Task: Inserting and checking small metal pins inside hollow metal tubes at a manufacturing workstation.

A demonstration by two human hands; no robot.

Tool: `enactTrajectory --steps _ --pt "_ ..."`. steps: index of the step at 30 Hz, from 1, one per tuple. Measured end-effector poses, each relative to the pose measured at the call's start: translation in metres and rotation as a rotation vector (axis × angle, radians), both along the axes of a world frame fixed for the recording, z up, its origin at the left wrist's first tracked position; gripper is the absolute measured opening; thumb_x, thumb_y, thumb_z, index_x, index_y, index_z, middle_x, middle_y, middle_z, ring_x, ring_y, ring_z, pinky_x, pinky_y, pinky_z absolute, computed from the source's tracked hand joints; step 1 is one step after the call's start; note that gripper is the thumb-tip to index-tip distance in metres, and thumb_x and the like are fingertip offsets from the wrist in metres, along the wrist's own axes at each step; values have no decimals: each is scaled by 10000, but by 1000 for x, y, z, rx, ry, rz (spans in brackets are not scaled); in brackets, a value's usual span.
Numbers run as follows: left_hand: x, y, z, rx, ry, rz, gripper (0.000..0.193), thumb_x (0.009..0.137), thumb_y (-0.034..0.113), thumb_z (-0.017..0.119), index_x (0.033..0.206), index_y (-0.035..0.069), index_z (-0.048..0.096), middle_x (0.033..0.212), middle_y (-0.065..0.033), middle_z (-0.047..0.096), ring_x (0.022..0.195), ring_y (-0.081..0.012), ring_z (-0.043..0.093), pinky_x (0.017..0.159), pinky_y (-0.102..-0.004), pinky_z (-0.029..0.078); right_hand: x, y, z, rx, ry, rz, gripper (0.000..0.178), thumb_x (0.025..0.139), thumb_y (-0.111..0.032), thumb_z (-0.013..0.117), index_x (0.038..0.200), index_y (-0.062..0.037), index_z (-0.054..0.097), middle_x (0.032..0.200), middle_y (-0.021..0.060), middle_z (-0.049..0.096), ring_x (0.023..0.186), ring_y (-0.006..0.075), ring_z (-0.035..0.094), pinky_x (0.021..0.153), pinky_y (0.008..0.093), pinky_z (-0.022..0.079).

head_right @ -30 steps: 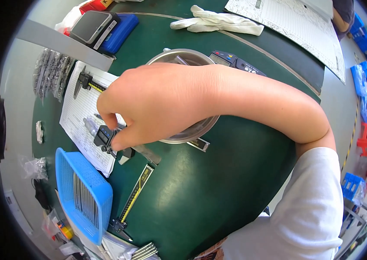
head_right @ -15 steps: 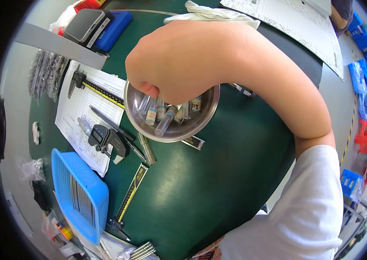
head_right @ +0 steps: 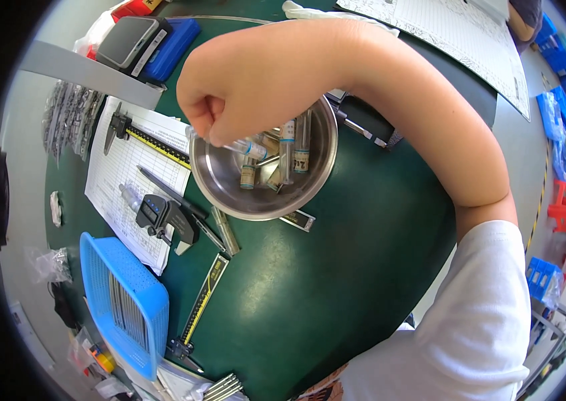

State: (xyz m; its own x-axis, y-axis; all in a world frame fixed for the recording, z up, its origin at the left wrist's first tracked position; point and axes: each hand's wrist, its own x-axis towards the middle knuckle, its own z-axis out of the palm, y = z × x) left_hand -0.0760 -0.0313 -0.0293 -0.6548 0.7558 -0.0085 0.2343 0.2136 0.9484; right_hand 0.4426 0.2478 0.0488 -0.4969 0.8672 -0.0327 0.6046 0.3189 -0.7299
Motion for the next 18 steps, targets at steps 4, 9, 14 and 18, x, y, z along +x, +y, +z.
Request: enactTrajectory --steps 4,9,14,18 --pt "-19 -5 -5 -218 473 -234 71 823 200 524 801 133 524 750 -27 531 766 -224 513 823 -360 384 2 4 -2 41 56 -34 135 821 -73 568 924 7 604 795 56 624 719 95 578 657 250 472" --pt "-7 -2 -3 -200 289 -160 67 821 205 514 783 150 508 749 -17 518 787 -218 505 847 -364 369 6 10 -9 79 135 26 139 827 -39 550 946 10 604 860 51 635 750 84 580 676 237 472" --pt "4 2 1 -161 151 -109 106 860 218 490 790 144 520 758 -10 529 815 -213 506 861 -361 361 8 9 -9 81 165 47 126 833 -59 567 935 6 600 856 39 631 745 69 567 662 221 460" --pt "14 7 7 -103 42 -68 109 858 213 514 796 128 542 750 -21 549 797 -218 520 847 -371 374 4 6 -2 23 121 -42 143 810 -134 619 882 -11 636 774 49 622 741 135 590 715 270 480"
